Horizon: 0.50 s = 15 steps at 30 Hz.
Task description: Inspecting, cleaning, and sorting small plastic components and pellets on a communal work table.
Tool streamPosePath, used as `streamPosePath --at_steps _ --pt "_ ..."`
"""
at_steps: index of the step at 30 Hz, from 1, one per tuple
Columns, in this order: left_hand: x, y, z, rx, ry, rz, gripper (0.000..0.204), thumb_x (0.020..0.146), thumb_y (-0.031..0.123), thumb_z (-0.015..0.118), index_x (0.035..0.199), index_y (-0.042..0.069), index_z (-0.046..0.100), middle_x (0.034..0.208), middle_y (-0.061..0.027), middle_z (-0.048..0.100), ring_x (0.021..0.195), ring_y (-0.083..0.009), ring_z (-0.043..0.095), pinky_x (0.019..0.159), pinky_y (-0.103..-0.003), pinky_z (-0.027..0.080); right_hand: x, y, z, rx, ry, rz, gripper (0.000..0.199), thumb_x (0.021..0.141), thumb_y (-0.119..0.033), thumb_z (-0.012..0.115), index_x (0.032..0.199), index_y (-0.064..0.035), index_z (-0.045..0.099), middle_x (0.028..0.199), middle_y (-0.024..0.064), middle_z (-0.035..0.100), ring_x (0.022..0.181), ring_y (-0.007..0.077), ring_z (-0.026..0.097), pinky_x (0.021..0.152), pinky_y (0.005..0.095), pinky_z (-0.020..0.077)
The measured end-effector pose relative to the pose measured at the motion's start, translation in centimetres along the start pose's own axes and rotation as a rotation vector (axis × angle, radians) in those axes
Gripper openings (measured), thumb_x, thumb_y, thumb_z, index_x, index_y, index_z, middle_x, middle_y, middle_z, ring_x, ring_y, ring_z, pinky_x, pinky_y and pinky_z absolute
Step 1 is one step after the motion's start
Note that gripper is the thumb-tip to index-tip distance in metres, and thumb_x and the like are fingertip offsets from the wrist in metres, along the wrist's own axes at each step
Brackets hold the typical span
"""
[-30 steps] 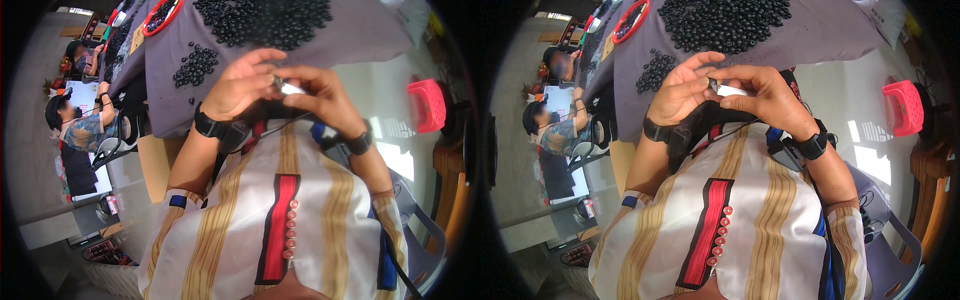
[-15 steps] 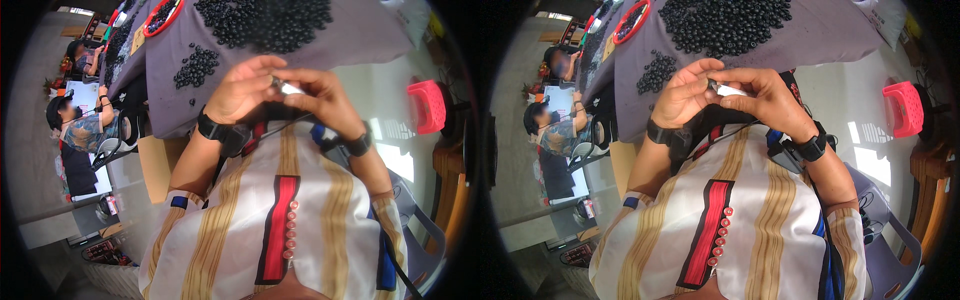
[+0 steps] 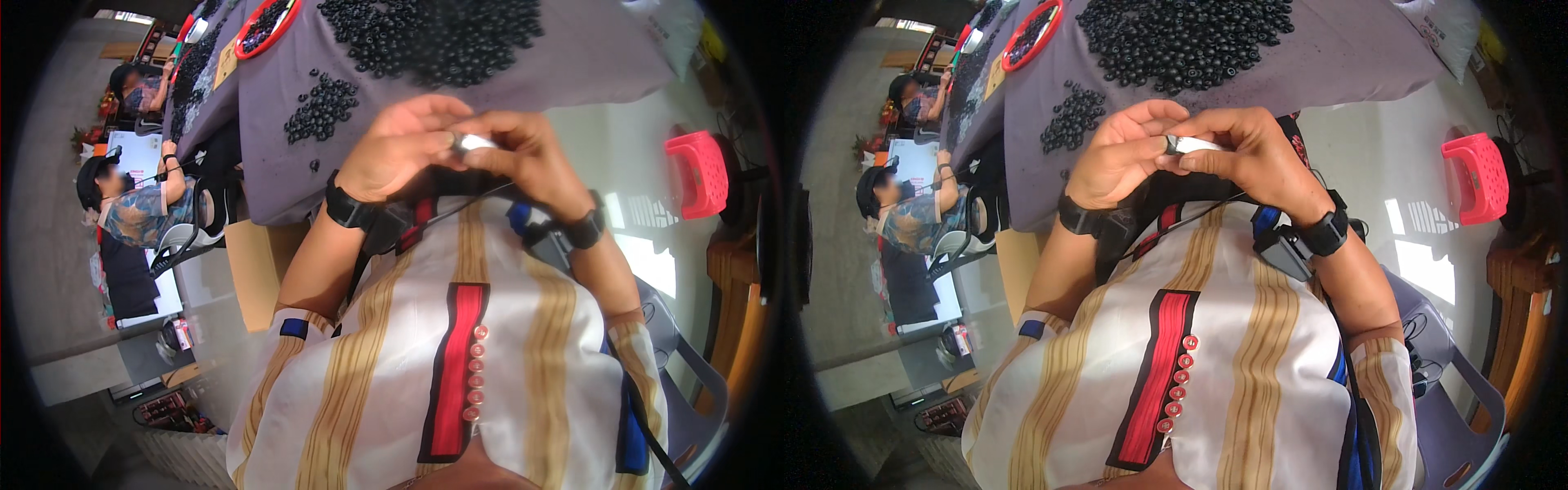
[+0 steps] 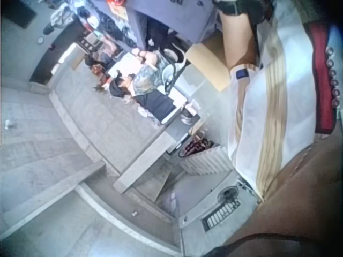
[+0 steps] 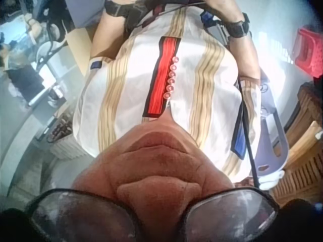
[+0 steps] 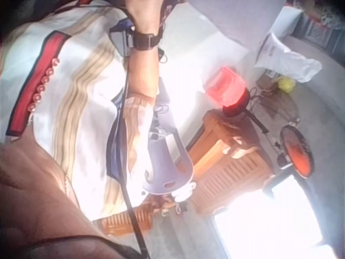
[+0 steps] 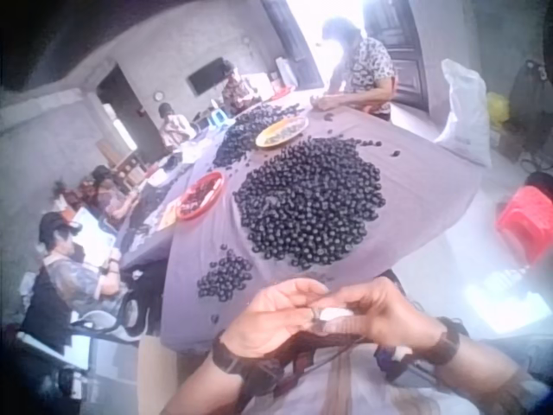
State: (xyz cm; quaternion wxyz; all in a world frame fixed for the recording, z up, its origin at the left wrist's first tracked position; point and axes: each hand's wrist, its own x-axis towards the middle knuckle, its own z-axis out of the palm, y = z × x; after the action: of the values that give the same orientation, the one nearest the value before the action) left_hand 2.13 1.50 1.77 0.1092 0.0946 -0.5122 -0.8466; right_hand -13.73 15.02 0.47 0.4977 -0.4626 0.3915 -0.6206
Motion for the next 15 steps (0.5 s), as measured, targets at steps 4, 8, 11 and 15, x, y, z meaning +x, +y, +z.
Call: streamPosePath --at_steps 4,8,11,15 --pt "0.30 -0.11 0.53 -0.035 0.017 -0.030 0.040 0.085 0.002 0.058 0.123 -0.003 0.047 0.110 -0.0162 0.061 0.094 -0.0202 0.062 0.078 -0.028 0.052 0.05 -0.22 0.09 0.043 -0.020 0.034 0.032 0.081 0.005 0.064 0.112 0.0038 0.059 0.097 0.0080 0.067 0.091 0.0137 0.063 0.081 0.0245 0.0504" --pt "0.18 0.61 0.76 -0.046 0.009 -0.035 0.044 0.083 0.002 0.059 0.125 -0.002 0.045 0.105 -0.0148 0.063 0.089 -0.0182 0.064 0.075 -0.027 0.055 -0.59 -0.74 0.28 -0.023 -0.020 -0.004 0.035 0.078 0.005 0.066 0.112 0.0020 0.060 0.086 0.0008 0.062 0.082 0.0096 0.060 0.075 0.0220 0.0486" --pt "-0.01 0.79 0.75 -0.040 0.002 -0.045 0.045 0.084 0.002 0.059 0.126 -0.002 0.043 0.107 -0.0159 0.062 0.089 -0.0184 0.064 0.076 -0.028 0.055 -0.57 -0.78 0.45 -0.065 -0.027 0.003 0.037 0.077 0.005 0.068 0.113 0.0014 0.060 0.081 -0.0024 0.056 0.078 0.0073 0.057 0.072 0.0207 0.0470" --pt "-0.07 0.57 0.55 -0.054 -0.021 -0.038 0.046 0.084 0.002 0.059 0.126 -0.002 0.043 0.107 -0.0158 0.062 0.090 -0.0187 0.064 0.077 -0.029 0.055 -0.55 -0.68 0.29 -0.026 -0.047 0.007 0.037 0.076 0.005 0.068 0.113 0.0012 0.060 0.083 -0.0021 0.058 0.079 0.0067 0.057 0.072 0.0206 0.0472"
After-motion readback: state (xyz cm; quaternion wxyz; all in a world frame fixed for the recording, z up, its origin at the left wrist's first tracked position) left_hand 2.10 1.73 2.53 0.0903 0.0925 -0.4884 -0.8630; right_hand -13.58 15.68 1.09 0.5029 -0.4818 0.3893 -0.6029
